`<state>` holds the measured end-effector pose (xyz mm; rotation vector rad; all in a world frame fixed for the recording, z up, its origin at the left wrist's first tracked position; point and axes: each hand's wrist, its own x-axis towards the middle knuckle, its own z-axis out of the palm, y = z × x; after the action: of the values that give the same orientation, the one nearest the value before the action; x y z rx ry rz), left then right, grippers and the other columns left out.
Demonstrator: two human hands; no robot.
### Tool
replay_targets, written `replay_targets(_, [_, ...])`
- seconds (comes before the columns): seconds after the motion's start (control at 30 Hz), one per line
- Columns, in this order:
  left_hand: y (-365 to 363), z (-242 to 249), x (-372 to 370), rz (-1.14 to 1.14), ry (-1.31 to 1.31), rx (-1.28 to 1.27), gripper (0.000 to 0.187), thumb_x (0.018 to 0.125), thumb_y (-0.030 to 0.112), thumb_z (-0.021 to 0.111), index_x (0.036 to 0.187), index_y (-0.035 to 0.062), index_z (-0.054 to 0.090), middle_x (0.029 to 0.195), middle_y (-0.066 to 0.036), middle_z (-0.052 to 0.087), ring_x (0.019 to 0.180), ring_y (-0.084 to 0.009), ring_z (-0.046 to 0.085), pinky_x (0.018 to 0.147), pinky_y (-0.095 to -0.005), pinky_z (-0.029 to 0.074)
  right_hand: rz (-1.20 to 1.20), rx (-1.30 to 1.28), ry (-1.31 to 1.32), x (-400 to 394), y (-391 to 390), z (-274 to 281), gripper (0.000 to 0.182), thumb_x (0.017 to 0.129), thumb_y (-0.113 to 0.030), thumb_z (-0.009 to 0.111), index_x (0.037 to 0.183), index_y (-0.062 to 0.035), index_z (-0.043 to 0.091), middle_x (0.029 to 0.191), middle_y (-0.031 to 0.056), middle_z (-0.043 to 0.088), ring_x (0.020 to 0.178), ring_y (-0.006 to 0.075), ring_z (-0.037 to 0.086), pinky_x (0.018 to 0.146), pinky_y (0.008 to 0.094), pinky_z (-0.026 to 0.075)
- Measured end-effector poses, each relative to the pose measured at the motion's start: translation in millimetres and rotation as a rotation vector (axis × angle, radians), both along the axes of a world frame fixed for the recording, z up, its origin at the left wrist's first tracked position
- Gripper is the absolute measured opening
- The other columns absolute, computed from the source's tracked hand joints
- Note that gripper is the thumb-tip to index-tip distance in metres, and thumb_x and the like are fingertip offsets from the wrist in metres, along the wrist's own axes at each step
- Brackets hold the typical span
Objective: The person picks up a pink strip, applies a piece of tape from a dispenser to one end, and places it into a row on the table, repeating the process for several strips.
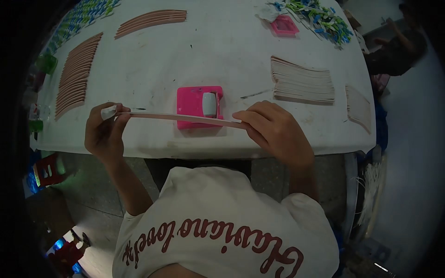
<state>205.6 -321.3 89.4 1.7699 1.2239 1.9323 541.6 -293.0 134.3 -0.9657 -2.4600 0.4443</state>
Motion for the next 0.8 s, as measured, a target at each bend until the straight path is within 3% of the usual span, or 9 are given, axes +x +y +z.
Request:
replay_targets(0.13, [-7.2, -2.3, -23.2, 0.104, 0.117, 0.061, 0.028, 0.070, -0.005, 0.082, 0.091, 0.0015, 0.064, 0.092, -0.013, 0.070, 0.060, -0.0020, 0.051, 0.047, -0.0163, 0.031, 0.065, -0.041, -0.095, -14.5, 6.6, -6.1, 0.029, 0.078, 0.002, 0.071, 0.105, -0.0054, 0.068, 0.089, 0.0088, 0.062, 0.074, 0.0231, 0.060, 0.065, 0.0344, 0.049])
replay_targets(0.27, [-16.7, -7.2, -34.4, 0.096, 0.070, 0.038, 0.027, 0.070, -0.006, 0.081, 0.089, 0.0008, 0.064, 0.093, -0.015, 0.069, 0.063, -0.0043, 0.057, 0.047, -0.0169, 0.034, 0.023, -0.124, -0.015, -36.3, 3.0, -4.6, 0.031, 0.075, -0.003, 0.075, 0.105, -0.0053, 0.067, 0.096, 0.0090, 0.062, 0.081, 0.0215, 0.060, 0.067, 0.0323, 0.049])
replay_targets(0.33, [-19.5, -8.7, -34.0, -0.049, 0.008, 0.087, 0.028, 0.069, -0.007, 0.081, 0.089, -0.0002, 0.063, 0.093, -0.017, 0.068, 0.070, -0.0120, 0.066, 0.051, -0.0191, 0.046, -0.027, -0.109, 0.029, -42.1, 0.8, -2.7, 0.032, 0.074, -0.004, 0.076, 0.105, -0.0055, 0.067, 0.099, 0.0092, 0.061, 0.083, 0.0215, 0.060, 0.068, 0.0316, 0.049])
replay_targets(0.37, [-19.5, -8.4, -33.1, -0.046, 0.001, 0.088, 0.028, 0.069, -0.007, 0.081, 0.089, -0.0002, 0.063, 0.093, -0.017, 0.068, 0.070, -0.0120, 0.066, 0.051, -0.0191, 0.046, -0.086, -0.044, 0.031, -43.2, 0.0, -1.4, 0.032, 0.076, -0.008, 0.076, 0.107, -0.0060, 0.067, 0.099, 0.0092, 0.061, 0.084, 0.0234, 0.061, 0.071, 0.0329, 0.050])
replay_targets(0.43, [-17.2, -5.2, -30.1, -0.178, -0.008, 0.220, 0.028, 0.069, -0.010, 0.079, 0.090, -0.0013, 0.062, 0.092, -0.019, 0.067, 0.077, -0.0221, 0.071, 0.060, -0.0270, 0.059, -0.147, 0.026, 0.028, -42.5, 0.2, 1.9, 0.032, 0.078, -0.011, 0.076, 0.108, -0.0065, 0.067, 0.099, 0.0093, 0.060, 0.086, 0.0254, 0.062, 0.074, 0.0341, 0.052])
replay_targets(0.53, [-12.1, 0.3, -22.4, -0.214, -0.029, 0.297, 0.029, 0.069, -0.012, 0.078, 0.091, -0.0016, 0.061, 0.092, -0.019, 0.067, 0.078, -0.0255, 0.072, 0.066, -0.0331, 0.063, -0.012, 0.061, -0.041, -30.7, 3.4, 5.5, 0.030, 0.081, -0.012, 0.072, 0.109, -0.0036, 0.067, 0.098, 0.0107, 0.062, 0.087, 0.0240, 0.062, 0.074, 0.0342, 0.051])
replay_targets(0.6, [-7.6, 0.1, -21.5, -0.188, -0.044, 0.304, 0.029, 0.070, -0.012, 0.077, 0.091, -0.0019, 0.061, 0.093, -0.019, 0.067, 0.077, -0.0254, 0.071, 0.065, -0.0317, 0.063, 0.166, -0.380, 0.236, -18.3, 3.8, 5.6, 0.025, 0.084, -0.010, 0.065, 0.106, 0.0006, 0.067, 0.095, 0.0118, 0.065, 0.083, 0.0206, 0.062, 0.071, 0.0332, 0.049])
replay_targets(0.7, [-4.5, -1.2, -20.7, -0.115, -0.089, 0.299, 0.029, 0.071, -0.014, 0.076, 0.093, -0.0024, 0.059, 0.094, -0.020, 0.067, 0.078, -0.0247, 0.071, 0.063, -0.0288, 0.062, 0.218, -0.528, 0.284, -5.4, 3.2, 16.6, 0.023, 0.087, -0.009, 0.058, 0.103, 0.0035, 0.067, 0.089, 0.0119, 0.067, 0.079, 0.0188, 0.062, 0.068, 0.0328, 0.048])
replay_targets(0.8, [-4.0, -3.8, -23.1, -0.034, -0.120, 0.271, 0.029, 0.073, -0.015, 0.074, 0.094, -0.0024, 0.058, 0.096, -0.021, 0.067, 0.079, -0.0236, 0.072, 0.063, -0.0260, 0.062, 0.248, -0.478, 0.260, -0.1, 4.9, 18.6, 0.019, 0.085, -0.004, 0.061, 0.102, 0.0027, 0.068, 0.084, 0.0098, 0.067, 0.075, 0.0176, 0.062, 0.062, 0.0290, 0.045])
